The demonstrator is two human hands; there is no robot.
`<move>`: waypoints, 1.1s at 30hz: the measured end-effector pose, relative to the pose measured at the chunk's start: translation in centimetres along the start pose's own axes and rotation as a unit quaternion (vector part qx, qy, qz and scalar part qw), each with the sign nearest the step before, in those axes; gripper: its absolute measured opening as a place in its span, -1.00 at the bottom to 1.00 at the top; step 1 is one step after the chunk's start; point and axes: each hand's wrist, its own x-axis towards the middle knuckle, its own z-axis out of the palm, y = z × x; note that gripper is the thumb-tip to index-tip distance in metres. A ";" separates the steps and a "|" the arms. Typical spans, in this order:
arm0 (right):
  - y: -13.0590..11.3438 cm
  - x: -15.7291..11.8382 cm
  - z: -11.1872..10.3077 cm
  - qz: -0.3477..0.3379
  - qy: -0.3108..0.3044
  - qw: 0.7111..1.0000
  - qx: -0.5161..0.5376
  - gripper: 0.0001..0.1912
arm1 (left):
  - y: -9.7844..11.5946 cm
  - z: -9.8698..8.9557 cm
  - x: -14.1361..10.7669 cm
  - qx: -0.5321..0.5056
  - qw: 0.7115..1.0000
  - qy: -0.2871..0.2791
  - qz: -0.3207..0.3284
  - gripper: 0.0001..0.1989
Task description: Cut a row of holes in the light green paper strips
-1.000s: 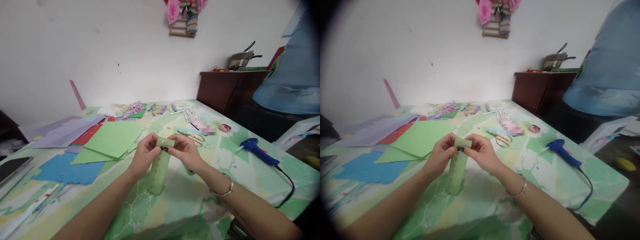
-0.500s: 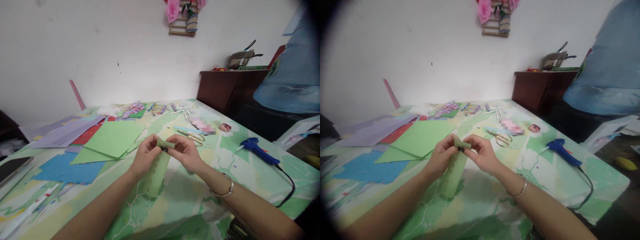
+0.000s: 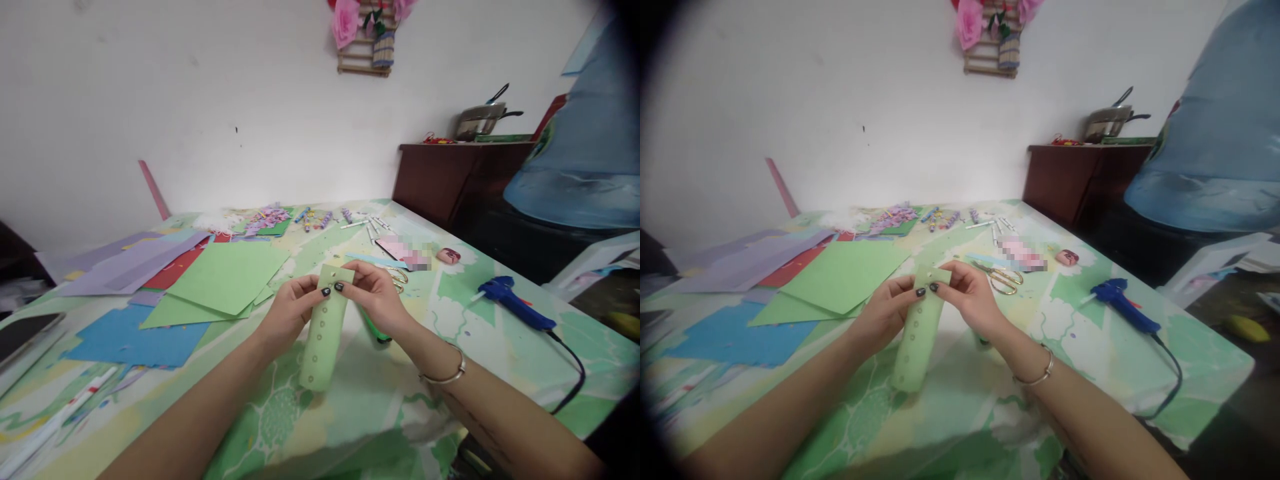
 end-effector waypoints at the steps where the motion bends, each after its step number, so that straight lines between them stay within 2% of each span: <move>1: 0.0 0.0 -0.1 0.004 -0.001 1.000 0.006 -0.81 | 0.1 0.1 0.0 -0.007 1.000 0.000 -0.003 -0.79; 16: 0.1 0.1 -0.5 0.045 -0.041 0.996 0.062 -0.76 | 0.3 0.5 -0.2 -0.055 0.998 -0.018 -0.028 -0.74; 19: 0.0 0.1 -0.4 0.045 -0.041 0.996 0.063 -0.76 | 0.3 0.5 -0.1 -0.054 0.998 -0.008 -0.019 -0.75; 23: 0.0 0.1 -0.4 0.044 -0.040 0.997 0.058 -0.71 | 0.4 0.4 0.0 -0.053 0.998 0.019 0.003 -0.80; 30: 0.0 0.1 -0.5 0.030 -0.050 0.998 0.021 -0.73 | 0.6 0.5 -0.2 -0.048 0.999 -0.008 -0.011 -0.74; 33: 0.0 0.1 -0.4 0.016 -0.046 0.999 -0.008 -0.69 | 0.5 0.4 -0.1 -0.042 0.999 0.006 -0.005 -0.76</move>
